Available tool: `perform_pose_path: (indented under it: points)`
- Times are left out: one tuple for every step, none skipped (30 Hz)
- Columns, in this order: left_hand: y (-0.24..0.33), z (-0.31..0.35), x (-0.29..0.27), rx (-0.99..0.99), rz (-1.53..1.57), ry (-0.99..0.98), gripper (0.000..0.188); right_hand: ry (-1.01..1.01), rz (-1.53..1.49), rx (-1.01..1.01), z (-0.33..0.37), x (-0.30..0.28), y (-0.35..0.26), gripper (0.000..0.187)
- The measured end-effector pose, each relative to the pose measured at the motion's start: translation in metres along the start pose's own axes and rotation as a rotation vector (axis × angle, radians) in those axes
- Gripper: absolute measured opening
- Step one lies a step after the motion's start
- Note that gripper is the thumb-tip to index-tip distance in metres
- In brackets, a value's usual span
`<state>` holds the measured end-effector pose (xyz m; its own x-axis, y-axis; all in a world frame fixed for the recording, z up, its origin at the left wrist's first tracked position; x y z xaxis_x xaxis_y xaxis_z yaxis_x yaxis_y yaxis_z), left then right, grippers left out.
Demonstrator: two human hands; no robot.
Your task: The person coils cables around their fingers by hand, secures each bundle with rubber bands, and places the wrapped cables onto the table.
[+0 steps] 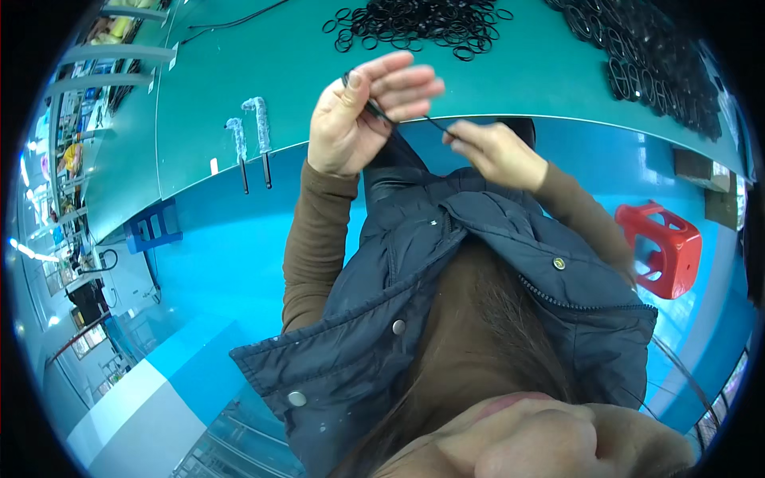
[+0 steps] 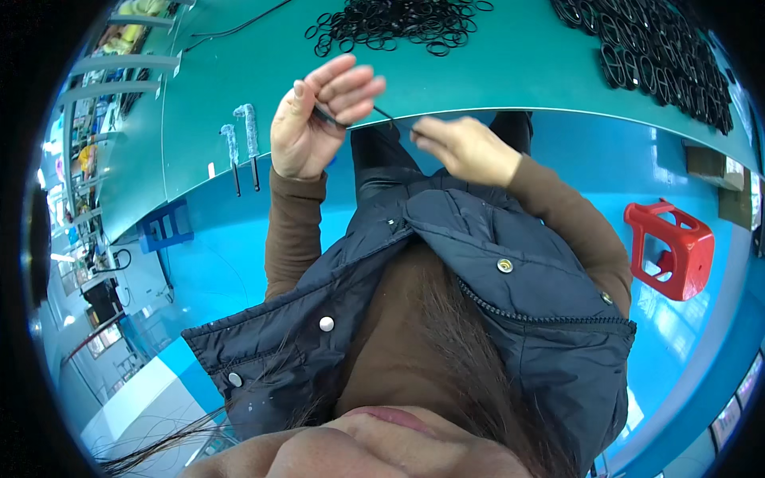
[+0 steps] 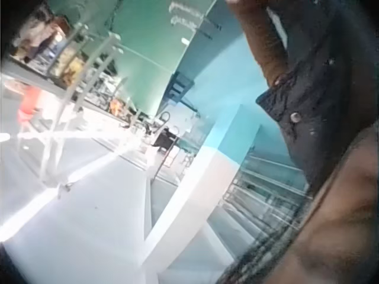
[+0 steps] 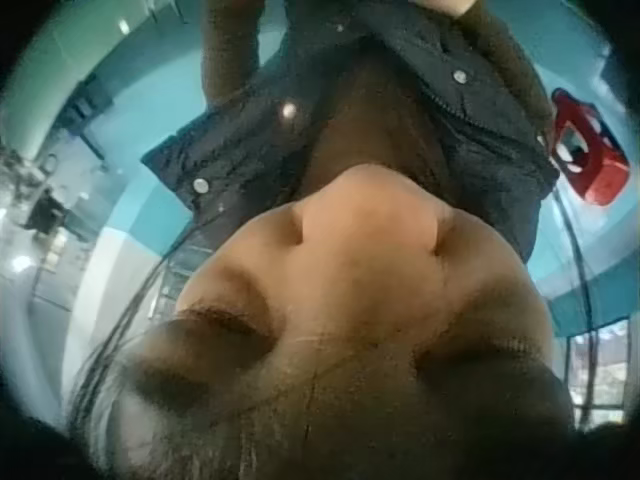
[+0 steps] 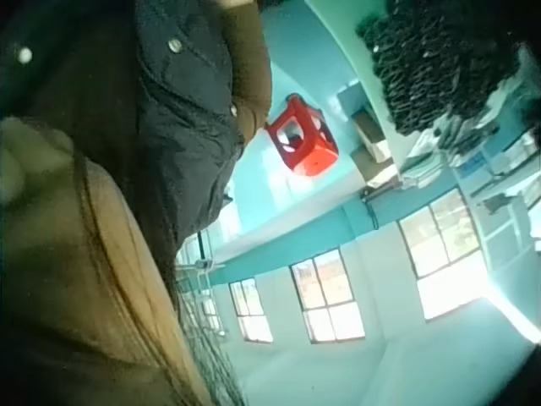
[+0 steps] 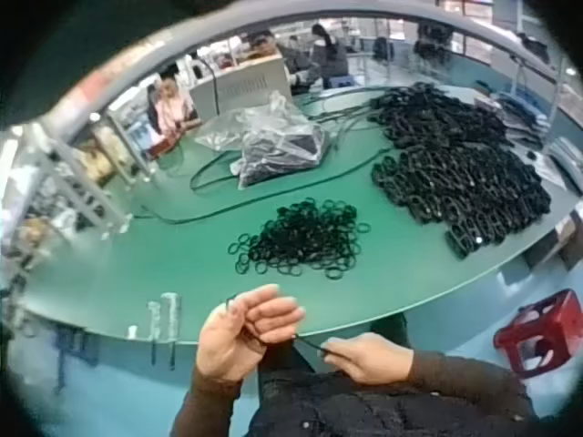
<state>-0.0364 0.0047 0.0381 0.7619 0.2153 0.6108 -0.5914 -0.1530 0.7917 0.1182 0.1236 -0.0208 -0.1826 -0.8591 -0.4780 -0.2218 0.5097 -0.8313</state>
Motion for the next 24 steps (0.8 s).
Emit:
perform_pose_path:
  points:
    - [0.002, -0.002, -0.007, 0.052, -0.073, -0.027, 0.055, -0.140, 0.028, 0.024, 0.001, -0.003, -0.018, 0.014]
    - [-0.003, 0.001, -0.013, 0.061, -0.073, -0.011, 0.055, -0.283, 0.053, 0.049, -0.002, -0.009, -0.035, 0.014]
    - [-0.012, 0.001, -0.015, 0.017, -0.222, 0.021, 0.053, -0.279, 0.034, -0.018, -0.003, -0.014, -0.044, 0.011]
    - [-0.021, 0.002, -0.017, -0.031, -0.373, 0.054, 0.051, -0.278, 0.030, -0.014, -0.009, -0.023, -0.050, 0.011]
    - [-0.030, 0.004, -0.012, -0.098, -0.455, -0.029, 0.048, -0.265, 0.147, -0.094, -0.018, -0.036, -0.057, 0.010]
    - [-0.040, 0.008, -0.007, -0.174, -0.451, -0.104, 0.048, -0.253, 0.263, -0.175, -0.026, -0.042, -0.058, 0.010]
    - [-0.044, 0.010, 0.004, -0.273, -0.395, -0.201, 0.047, -0.071, 0.093, -0.283, -0.036, -0.049, -0.057, 0.009]
    - [-0.044, 0.015, 0.013, -0.364, -0.341, -0.278, 0.045, -0.090, 0.039, -0.141, -0.045, -0.056, -0.054, 0.011]
    - [-0.043, 0.017, 0.021, -0.425, -0.174, -0.360, 0.048, -0.046, -0.091, -0.122, -0.050, -0.055, -0.042, 0.011]
    - [-0.044, 0.018, 0.024, -0.411, -0.131, -0.427, 0.066, 0.003, -0.219, -0.108, -0.051, -0.052, -0.031, 0.011]
    - [-0.040, 0.014, 0.024, -0.375, -0.038, -0.490, 0.061, 0.016, -0.311, -0.044, -0.047, -0.045, -0.020, 0.014]
    - [-0.035, 0.011, 0.024, -0.337, 0.055, -0.552, 0.057, 0.123, -0.358, -0.086, -0.041, -0.037, -0.010, 0.014]
    - [-0.027, 0.009, 0.022, -0.269, 0.018, -0.463, 0.065, 0.131, -0.389, 0.045, -0.034, -0.028, -0.006, 0.014]
    - [-0.018, 0.008, 0.020, -0.200, -0.017, -0.376, 0.074, 0.137, -0.415, 0.178, -0.024, -0.020, -0.004, 0.015]
    - [-0.010, 0.006, 0.016, -0.103, -0.011, -0.288, 0.072, 0.103, -0.386, 0.228, -0.012, -0.010, 0.003, 0.016]
    - [-0.003, 0.001, 0.011, -0.009, 0.050, -0.241, 0.064, 0.073, -0.355, 0.278, 0.000, -0.006, 0.007, 0.018]
    - [0.002, -0.003, 0.007, 0.044, 0.010, -0.128, 0.059, 0.002, -0.198, 0.270, 0.009, -0.005, -0.004, 0.020]
    - [0.005, -0.007, 0.002, 0.095, -0.029, -0.017, 0.055, 0.031, -0.010, -0.041, 0.016, -0.004, -0.010, 0.018]
    - [0.004, -0.010, -0.006, 0.118, -0.083, -0.018, 0.047, -0.088, -0.013, -0.042, 0.017, -0.008, -0.022, 0.016]
    - [-0.002, -0.009, -0.010, 0.117, -0.082, -0.013, 0.047, -0.207, -0.016, -0.039, 0.014, -0.018, -0.038, 0.013]
    - [-0.012, -0.004, -0.015, 0.068, -0.259, 0.050, 0.046, -0.258, 0.037, -0.085, 0.005, -0.026, -0.046, 0.012]
    - [-0.022, -0.002, -0.019, 0.018, -0.430, 0.100, 0.045, -0.303, 0.102, -0.126, -0.006, -0.034, -0.053, 0.011]
    - [-0.034, -0.003, -0.015, -0.042, -0.421, 0.031, 0.043, -0.172, 0.156, -0.230, -0.016, -0.045, -0.057, 0.010]
    - [-0.043, 0.001, -0.008, -0.102, -0.449, -0.030, 0.043, -0.084, 0.140, -0.191, -0.029, -0.056, -0.060, 0.010]
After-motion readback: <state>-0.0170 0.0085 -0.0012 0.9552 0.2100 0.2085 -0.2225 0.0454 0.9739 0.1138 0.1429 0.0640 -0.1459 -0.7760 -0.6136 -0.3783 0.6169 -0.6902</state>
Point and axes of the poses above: each hand's wrist, its own z-axis away from the middle knuckle, its own x-axis out of the palm, y = z × x, the point moved 3 cm from there along -z, towards the middle knuckle, and after that the axes turned 7 degrees about -x, right-handed, at the moved point
